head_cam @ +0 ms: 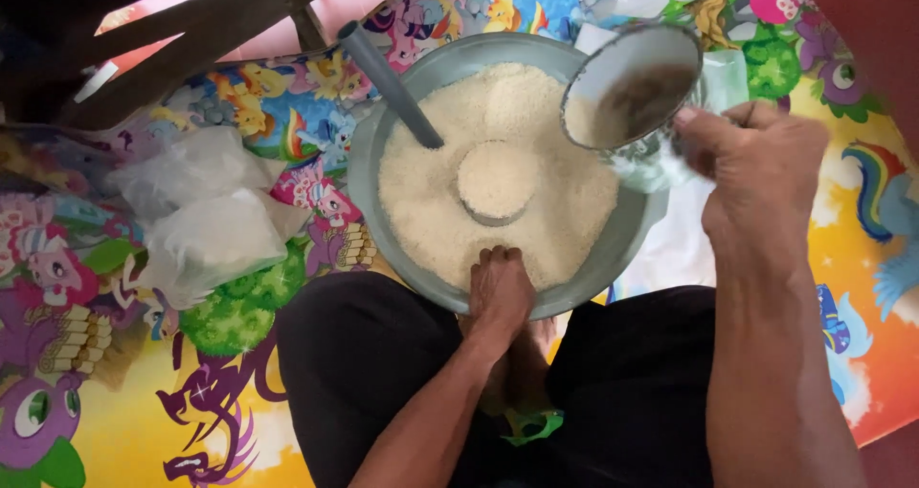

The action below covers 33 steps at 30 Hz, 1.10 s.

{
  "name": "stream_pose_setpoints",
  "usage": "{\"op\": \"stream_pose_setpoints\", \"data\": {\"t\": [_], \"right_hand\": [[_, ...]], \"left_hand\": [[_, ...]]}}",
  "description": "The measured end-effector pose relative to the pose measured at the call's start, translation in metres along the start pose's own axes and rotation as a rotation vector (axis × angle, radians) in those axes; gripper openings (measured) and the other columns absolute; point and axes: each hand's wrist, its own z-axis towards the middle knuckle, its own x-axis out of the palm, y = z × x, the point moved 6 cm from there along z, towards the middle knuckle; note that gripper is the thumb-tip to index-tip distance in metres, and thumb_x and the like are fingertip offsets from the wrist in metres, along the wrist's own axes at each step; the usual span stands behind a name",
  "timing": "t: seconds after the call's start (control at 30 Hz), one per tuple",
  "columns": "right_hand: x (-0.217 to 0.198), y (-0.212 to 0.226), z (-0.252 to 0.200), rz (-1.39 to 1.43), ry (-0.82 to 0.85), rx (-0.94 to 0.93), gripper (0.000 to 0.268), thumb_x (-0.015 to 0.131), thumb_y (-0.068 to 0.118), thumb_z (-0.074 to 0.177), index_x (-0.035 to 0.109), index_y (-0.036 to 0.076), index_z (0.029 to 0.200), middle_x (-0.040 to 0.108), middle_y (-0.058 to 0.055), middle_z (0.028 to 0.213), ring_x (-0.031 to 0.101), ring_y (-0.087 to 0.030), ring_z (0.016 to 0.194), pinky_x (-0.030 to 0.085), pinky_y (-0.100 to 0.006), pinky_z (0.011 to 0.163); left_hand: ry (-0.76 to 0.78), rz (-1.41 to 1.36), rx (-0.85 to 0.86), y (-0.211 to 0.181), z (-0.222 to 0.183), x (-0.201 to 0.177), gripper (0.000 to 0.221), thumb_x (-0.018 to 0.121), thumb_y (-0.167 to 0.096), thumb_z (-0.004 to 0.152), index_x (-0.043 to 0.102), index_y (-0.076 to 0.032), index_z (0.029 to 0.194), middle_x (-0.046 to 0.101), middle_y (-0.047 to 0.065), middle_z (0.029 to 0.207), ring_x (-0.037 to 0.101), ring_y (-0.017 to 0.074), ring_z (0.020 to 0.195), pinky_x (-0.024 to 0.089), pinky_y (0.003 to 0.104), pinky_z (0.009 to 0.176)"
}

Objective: Measuring and bagging rice from a large basin into small plastic bags using a cup and a PVC pipe funnel

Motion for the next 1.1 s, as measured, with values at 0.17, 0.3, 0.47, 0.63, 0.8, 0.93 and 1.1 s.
{"op": "stream_pose_setpoints", "data": {"t": [0.17,0.3,0.47,0.63,0.8,0.93,1.1], "right_hand": [[0.004,-0.059,0.012,0.165,-0.114,0.336,0.030,0.086,0.009,0.082,0.058,0.010,0.070,0.044,0.001,0.060,0.045,-0.010,0.053,0.053,-0.034,0.059],[0.021,-0.064,0.001,0.251,-0.232,0.495,0.034,0.087,0.003,0.078,0.055,0.005,0.070,0.042,0.000,0.060,0.043,-0.009,0.052,0.057,-0.038,0.062],[0.022,-0.100,0.010,0.160,-0.255,0.513,0.023,0.084,0.007,0.078,0.062,0.002,0.074,0.043,-0.003,0.057,0.043,-0.011,0.051,0.056,-0.034,0.058],[0.034,-0.148,0.011,0.137,-0.309,0.532,0.022,0.084,0.007,0.078,0.062,0.001,0.074,0.044,-0.005,0.056,0.046,-0.012,0.049,0.054,-0.036,0.052],[0.054,-0.171,0.006,0.292,-0.444,0.496,0.027,0.083,0.007,0.079,0.058,0.002,0.071,0.045,-0.007,0.061,0.050,-0.015,0.057,0.052,-0.031,0.053],[0.052,-0.181,0.006,0.276,-0.413,0.468,0.026,0.080,0.011,0.083,0.057,0.003,0.075,0.045,-0.008,0.067,0.050,-0.017,0.062,0.049,-0.030,0.054],[0.049,-0.172,0.003,0.009,-0.165,0.463,0.044,0.072,0.027,0.097,0.063,-0.010,0.119,0.064,-0.027,0.107,0.068,-0.034,0.101,0.062,-0.055,0.077]], "left_hand": [[-0.008,0.066,0.020,0.006,-0.002,0.008,0.022,0.057,-0.004,0.085,0.069,0.001,0.103,0.066,0.018,0.099,0.062,0.0351,0.094,0.050,0.044,0.079],[-0.001,0.142,0.043,0.009,0.002,0.018,0.025,0.058,-0.008,0.089,0.069,0.001,0.109,0.066,0.018,0.097,0.063,0.0338,0.093,0.050,0.044,0.072],[0.017,-0.002,-0.043,0.012,-0.002,0.012,0.029,0.054,-0.011,0.094,0.066,0.002,0.118,0.065,0.019,0.105,0.062,0.0326,0.099,0.046,0.038,0.078],[0.027,0.113,0.030,0.009,0.001,0.017,0.027,0.055,-0.011,0.094,0.067,-0.001,0.116,0.064,0.015,0.102,0.061,0.0298,0.098,0.047,0.040,0.076],[0.044,0.085,0.061,0.003,-0.001,0.006,0.025,0.053,-0.014,0.098,0.067,-0.003,0.115,0.065,0.015,0.100,0.062,0.0284,0.096,0.046,0.039,0.077],[0.030,0.072,0.046,0.009,0.002,0.016,0.020,0.054,-0.015,0.098,0.068,-0.006,0.109,0.063,0.013,0.097,0.062,0.0282,0.094,0.045,0.039,0.075],[0.002,0.106,0.049,-0.005,-0.003,-0.008,0.018,0.053,-0.009,0.097,0.070,-0.004,0.100,0.064,0.012,0.088,0.062,0.0260,0.087,0.046,0.036,0.072]]}}
